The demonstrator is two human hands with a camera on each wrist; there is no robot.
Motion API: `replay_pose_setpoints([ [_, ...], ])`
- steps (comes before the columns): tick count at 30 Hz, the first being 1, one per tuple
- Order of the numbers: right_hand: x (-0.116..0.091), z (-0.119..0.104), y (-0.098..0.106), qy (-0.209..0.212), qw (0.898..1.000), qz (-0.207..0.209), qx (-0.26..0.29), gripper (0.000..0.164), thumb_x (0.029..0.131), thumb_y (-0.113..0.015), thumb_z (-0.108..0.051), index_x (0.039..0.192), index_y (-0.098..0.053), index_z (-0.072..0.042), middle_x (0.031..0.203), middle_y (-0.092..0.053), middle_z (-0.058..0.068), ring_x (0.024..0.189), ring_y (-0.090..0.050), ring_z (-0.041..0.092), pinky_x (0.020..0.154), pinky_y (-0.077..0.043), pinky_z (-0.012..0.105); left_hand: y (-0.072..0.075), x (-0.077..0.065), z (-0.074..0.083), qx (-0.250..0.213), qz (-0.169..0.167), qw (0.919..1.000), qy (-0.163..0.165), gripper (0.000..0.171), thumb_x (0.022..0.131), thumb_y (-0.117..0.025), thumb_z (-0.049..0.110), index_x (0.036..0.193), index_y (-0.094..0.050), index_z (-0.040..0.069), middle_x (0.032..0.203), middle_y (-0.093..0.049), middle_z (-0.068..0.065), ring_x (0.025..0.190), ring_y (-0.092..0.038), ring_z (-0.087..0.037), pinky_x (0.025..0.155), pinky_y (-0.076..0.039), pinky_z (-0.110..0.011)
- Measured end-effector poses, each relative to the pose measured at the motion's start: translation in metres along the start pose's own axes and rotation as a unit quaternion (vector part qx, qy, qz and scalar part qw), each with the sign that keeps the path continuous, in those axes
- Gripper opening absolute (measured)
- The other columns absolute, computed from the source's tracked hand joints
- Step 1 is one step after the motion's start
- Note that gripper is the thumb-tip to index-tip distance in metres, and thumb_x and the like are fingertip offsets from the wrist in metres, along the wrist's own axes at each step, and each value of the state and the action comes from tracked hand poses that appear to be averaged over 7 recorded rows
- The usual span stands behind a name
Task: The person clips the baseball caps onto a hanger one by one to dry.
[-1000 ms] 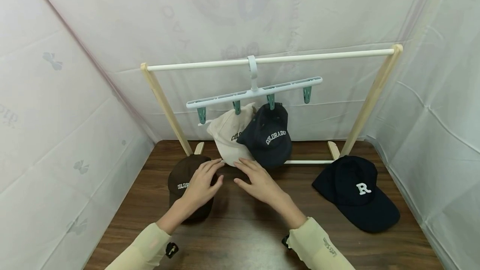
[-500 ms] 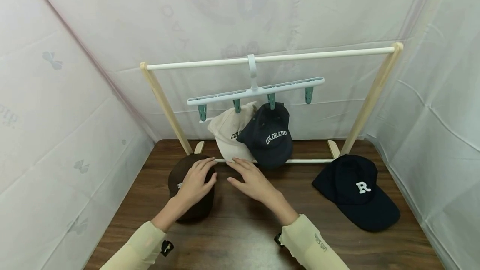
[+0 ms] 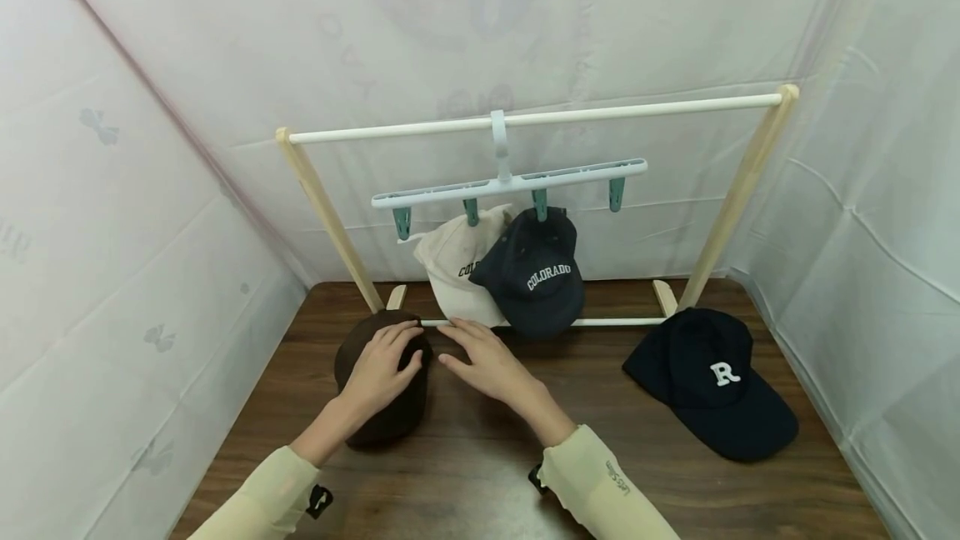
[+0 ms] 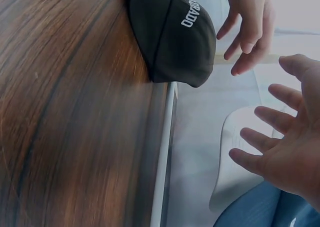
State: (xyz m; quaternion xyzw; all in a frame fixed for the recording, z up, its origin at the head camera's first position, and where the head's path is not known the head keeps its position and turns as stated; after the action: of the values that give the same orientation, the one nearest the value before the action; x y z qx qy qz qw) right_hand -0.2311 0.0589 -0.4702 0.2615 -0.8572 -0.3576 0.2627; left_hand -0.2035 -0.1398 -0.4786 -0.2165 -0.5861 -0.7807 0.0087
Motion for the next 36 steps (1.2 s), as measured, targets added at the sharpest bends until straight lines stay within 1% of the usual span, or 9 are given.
replay_pose_setpoints([
  [5,0.001,0.001,-0.001,0.000,1.000,-0.011,0.005,0.055,0.104,-0.058,-0.040,0.153,-0.048,-0.017,0.159,-0.041,0.012,0.146,-0.038,0.034,0.115,-0.034,0.054,0.003,-0.003,-0.003,0.011,0.010,0.9999,0.009,0.037,0.101,-0.061,0.027,0.132,-0.064,0.008,0.144,-0.056,-0.011,0.131,-0.051,-0.036,0.100,-0.048,-0.057],
  [10,0.004,0.001,-0.004,0.008,1.000,-0.011,0.010,0.055,0.104,-0.058,-0.040,0.153,-0.048,-0.016,0.159,-0.041,0.012,0.145,-0.039,0.033,0.115,-0.035,0.054,0.008,-0.007,-0.008,0.019,0.018,0.9995,0.016,0.036,0.100,-0.061,0.026,0.131,-0.064,0.007,0.143,-0.057,-0.012,0.130,-0.052,-0.037,0.099,-0.048,-0.058],
  [15,0.008,-0.001,-0.007,0.014,1.000,-0.019,0.015,0.055,0.105,-0.058,-0.039,0.152,-0.048,-0.014,0.159,-0.041,0.013,0.145,-0.038,0.034,0.115,-0.034,0.054,0.012,-0.011,-0.013,0.024,0.019,0.9991,0.030,0.037,0.100,-0.062,0.025,0.131,-0.064,0.006,0.143,-0.057,-0.013,0.130,-0.051,-0.038,0.100,-0.047,-0.058],
  [22,0.014,-0.004,-0.016,0.006,0.998,-0.039,0.040,0.056,0.105,-0.057,-0.040,0.155,-0.045,-0.018,0.162,-0.036,0.007,0.148,-0.036,0.033,0.116,-0.033,0.053,0.021,-0.018,-0.015,0.050,0.021,0.9979,0.037,0.038,0.098,-0.067,0.024,0.131,-0.064,0.006,0.142,-0.058,-0.015,0.128,-0.052,-0.040,0.098,-0.047,-0.061],
  [26,0.016,-0.003,-0.019,0.000,0.998,-0.047,0.046,0.055,0.105,-0.056,-0.040,0.154,-0.045,-0.018,0.162,-0.036,0.006,0.148,-0.036,0.030,0.117,-0.034,0.051,0.023,-0.022,-0.016,0.058,0.019,0.9971,0.047,0.038,0.099,-0.065,0.024,0.131,-0.064,0.004,0.141,-0.058,-0.016,0.127,-0.053,-0.040,0.097,-0.047,-0.061],
  [31,0.021,-0.004,-0.023,-0.009,0.996,-0.062,0.061,0.055,0.105,-0.055,-0.041,0.155,-0.045,-0.019,0.162,-0.036,0.004,0.148,-0.035,0.027,0.117,-0.033,0.049,0.025,-0.024,-0.020,0.054,0.023,0.9961,0.066,0.038,0.100,-0.063,0.024,0.131,-0.064,0.002,0.141,-0.057,-0.018,0.127,-0.052,-0.042,0.097,-0.047,-0.062],
  [36,0.027,-0.004,-0.028,-0.014,0.995,-0.070,0.065,0.055,0.106,-0.054,-0.042,0.155,-0.044,-0.020,0.162,-0.037,0.002,0.148,-0.036,0.027,0.117,-0.034,0.048,0.024,-0.024,-0.022,0.052,0.029,0.9951,0.079,0.038,0.099,-0.063,0.023,0.130,-0.064,0.001,0.140,-0.058,-0.019,0.125,-0.053,-0.044,0.095,-0.048,-0.062],
])
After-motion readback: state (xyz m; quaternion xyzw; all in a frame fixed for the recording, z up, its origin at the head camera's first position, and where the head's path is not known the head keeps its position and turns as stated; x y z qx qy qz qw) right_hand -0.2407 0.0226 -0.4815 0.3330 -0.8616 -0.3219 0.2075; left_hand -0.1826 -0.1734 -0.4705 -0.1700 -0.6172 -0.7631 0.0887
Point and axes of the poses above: each hand's wrist, its own x-axis towards the middle knuckle, its own y-axis out of the back of the hand, z = x × y, the point moved 4 cm from there along x, towards the middle knuckle
